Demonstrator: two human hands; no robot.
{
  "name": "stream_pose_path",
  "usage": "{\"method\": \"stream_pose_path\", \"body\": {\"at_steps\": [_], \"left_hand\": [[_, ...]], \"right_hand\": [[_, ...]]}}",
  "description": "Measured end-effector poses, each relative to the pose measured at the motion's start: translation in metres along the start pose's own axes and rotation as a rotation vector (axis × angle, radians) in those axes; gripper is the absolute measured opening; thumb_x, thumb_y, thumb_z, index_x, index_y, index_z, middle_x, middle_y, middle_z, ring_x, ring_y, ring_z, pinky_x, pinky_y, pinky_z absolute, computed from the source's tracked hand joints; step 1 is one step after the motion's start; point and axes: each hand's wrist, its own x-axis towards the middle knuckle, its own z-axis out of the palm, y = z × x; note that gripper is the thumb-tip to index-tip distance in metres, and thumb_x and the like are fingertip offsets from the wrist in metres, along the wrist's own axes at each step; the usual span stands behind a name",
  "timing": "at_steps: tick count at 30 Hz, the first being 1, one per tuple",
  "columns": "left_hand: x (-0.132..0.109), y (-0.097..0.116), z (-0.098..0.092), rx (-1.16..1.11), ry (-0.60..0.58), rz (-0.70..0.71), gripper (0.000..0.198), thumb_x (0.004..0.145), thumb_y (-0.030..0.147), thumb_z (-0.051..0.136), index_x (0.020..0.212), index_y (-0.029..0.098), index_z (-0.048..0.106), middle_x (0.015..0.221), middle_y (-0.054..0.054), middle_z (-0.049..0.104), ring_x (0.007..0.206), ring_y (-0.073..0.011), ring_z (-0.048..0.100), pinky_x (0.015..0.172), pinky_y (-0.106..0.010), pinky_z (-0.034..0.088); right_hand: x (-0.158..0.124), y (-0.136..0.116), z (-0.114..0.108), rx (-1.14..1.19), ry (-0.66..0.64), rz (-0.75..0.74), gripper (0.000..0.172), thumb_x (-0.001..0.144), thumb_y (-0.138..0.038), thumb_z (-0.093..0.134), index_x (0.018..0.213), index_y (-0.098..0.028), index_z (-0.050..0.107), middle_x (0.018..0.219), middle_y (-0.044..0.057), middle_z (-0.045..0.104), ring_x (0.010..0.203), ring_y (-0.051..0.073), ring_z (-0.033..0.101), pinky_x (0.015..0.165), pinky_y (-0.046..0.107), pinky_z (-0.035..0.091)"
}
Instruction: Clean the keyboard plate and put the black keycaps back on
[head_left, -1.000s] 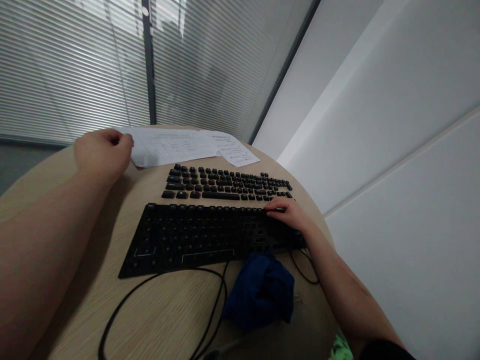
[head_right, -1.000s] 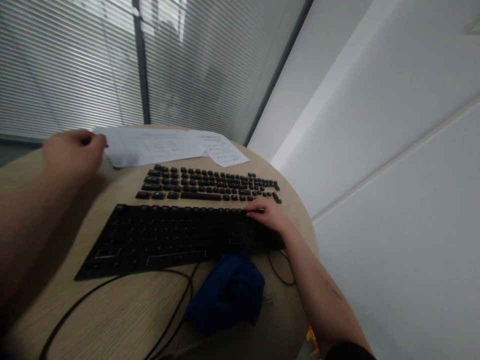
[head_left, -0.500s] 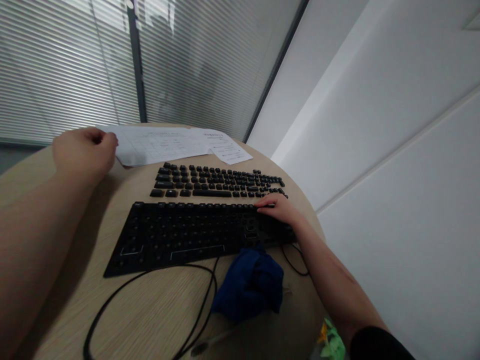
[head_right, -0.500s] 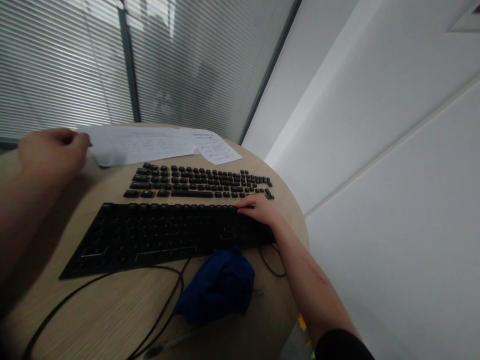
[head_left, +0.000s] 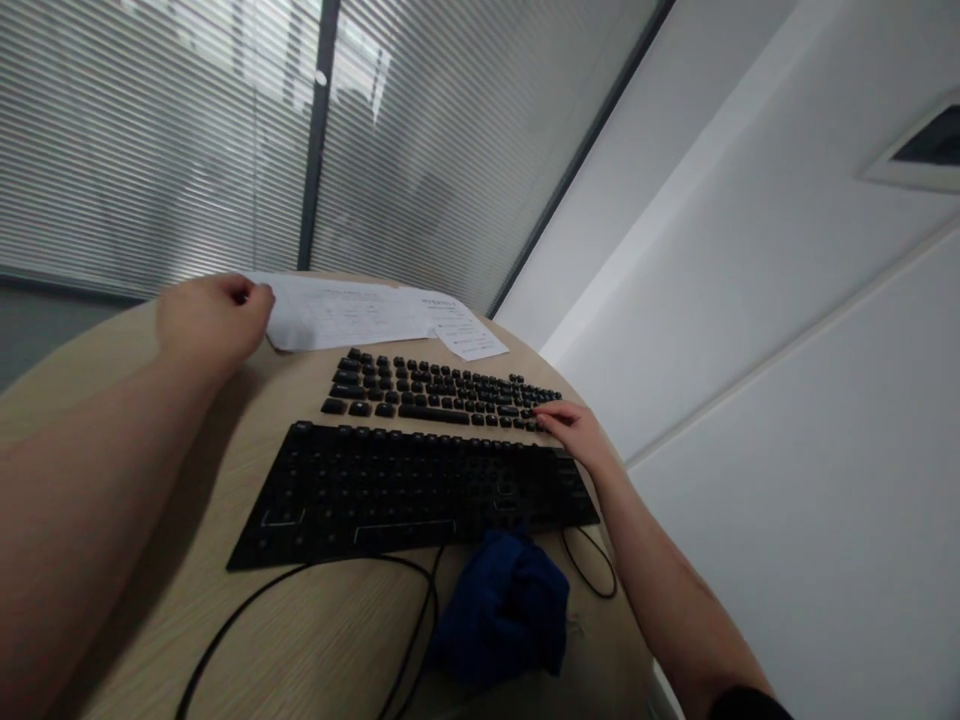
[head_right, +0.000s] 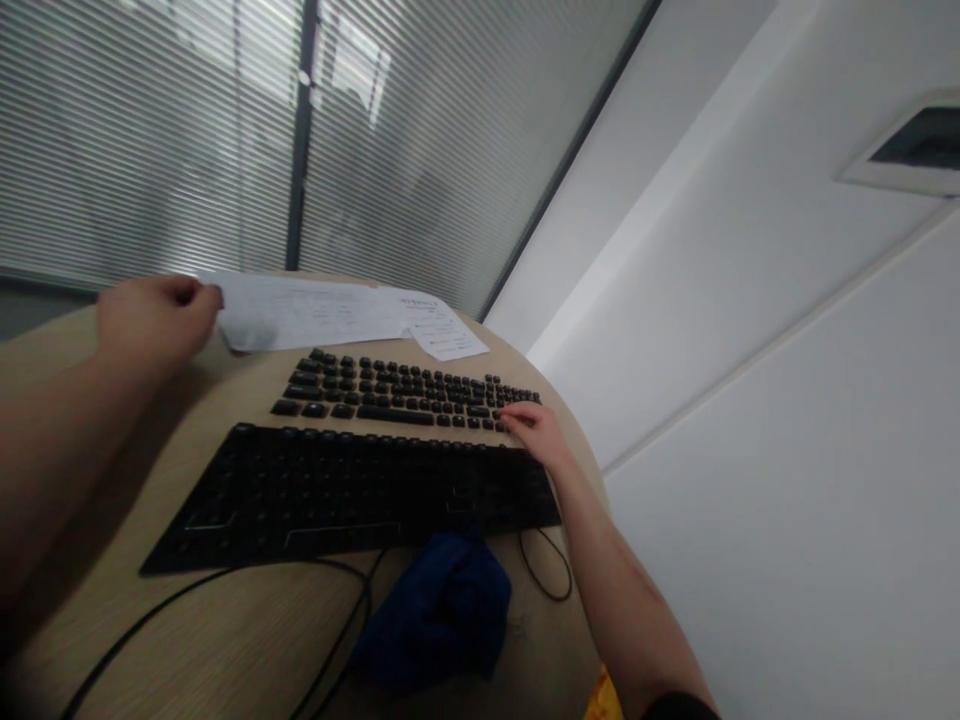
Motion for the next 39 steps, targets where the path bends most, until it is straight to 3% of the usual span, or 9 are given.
{"method": "stream_pose_path", "body": {"at_steps": [6,11,20,26,29,32,39], "left_hand": [[0.002,0.000,0.001,-0.016,-0.018,-0.015,0.049,0.088,0.048,0.041,0.104,0.018,0.075,0.087,-0.009,0.073,0.086,-0.0273,0.065,0.069,-0.033,0.044],[0.002,-0.003,0.002,-0.048,-0.008,-0.011,0.049,0.087,0.048,0.040,0.103,0.018,0.076,0.087,-0.010,0.074,0.086,-0.0279,0.066,0.072,-0.035,0.046],[0.001,-0.003,0.005,-0.092,-0.015,-0.024,0.044,0.086,0.046,0.042,0.096,0.019,0.075,0.089,-0.011,0.074,0.087,-0.0278,0.066,0.068,-0.035,0.041],[-0.001,0.000,0.002,-0.092,-0.022,-0.025,0.042,0.090,0.045,0.043,0.096,0.019,0.075,0.090,-0.010,0.074,0.085,-0.0268,0.065,0.068,-0.034,0.042],[-0.003,0.002,0.000,-0.106,-0.022,-0.033,0.040,0.090,0.043,0.044,0.096,0.019,0.075,0.090,-0.010,0.074,0.086,-0.0271,0.065,0.070,-0.034,0.043],[-0.004,0.002,-0.001,-0.111,-0.015,-0.035,0.039,0.089,0.042,0.044,0.094,0.019,0.075,0.089,-0.009,0.073,0.086,-0.0276,0.065,0.072,-0.035,0.044],[-0.001,0.001,0.006,-0.082,0.004,-0.027,0.041,0.089,0.043,0.042,0.096,0.019,0.075,0.084,-0.007,0.070,0.083,-0.0252,0.063,0.068,-0.033,0.041]], "right_hand": [[0.084,0.011,-0.004,-0.551,-0.187,-0.075,0.021,0.090,-0.024,0.066,0.105,-0.025,0.080,0.112,0.006,0.077,0.112,0.024,0.069,0.106,0.042,0.050],[0.135,0.035,0.006,-0.651,-0.288,-0.008,0.020,0.085,-0.018,0.070,0.101,-0.024,0.081,0.114,0.005,0.077,0.114,0.025,0.068,0.110,0.041,0.046],[0.159,0.055,0.027,-0.652,-0.448,0.057,0.024,0.076,-0.013,0.076,0.095,-0.026,0.082,0.104,0.000,0.080,0.107,0.022,0.072,0.103,0.033,0.051],[0.163,0.044,0.031,-0.590,-0.352,0.040,0.021,0.076,-0.014,0.073,0.094,-0.022,0.081,0.098,0.004,0.080,0.100,0.023,0.073,0.100,0.037,0.053],[0.159,0.027,0.029,-0.527,-0.262,-0.003,0.024,0.080,-0.018,0.069,0.102,-0.020,0.077,0.101,0.005,0.078,0.099,0.022,0.073,0.100,0.038,0.054],[0.136,0.005,0.019,-0.456,-0.221,-0.048,0.022,0.081,-0.023,0.067,0.102,-0.019,0.073,0.100,0.005,0.076,0.096,0.020,0.072,0.096,0.036,0.055],[0.017,-0.025,-0.015,-0.178,-0.208,-0.145,0.013,0.083,-0.028,0.067,0.095,-0.022,0.069,0.097,0.005,0.070,0.092,0.020,0.067,0.087,0.035,0.056]]}}
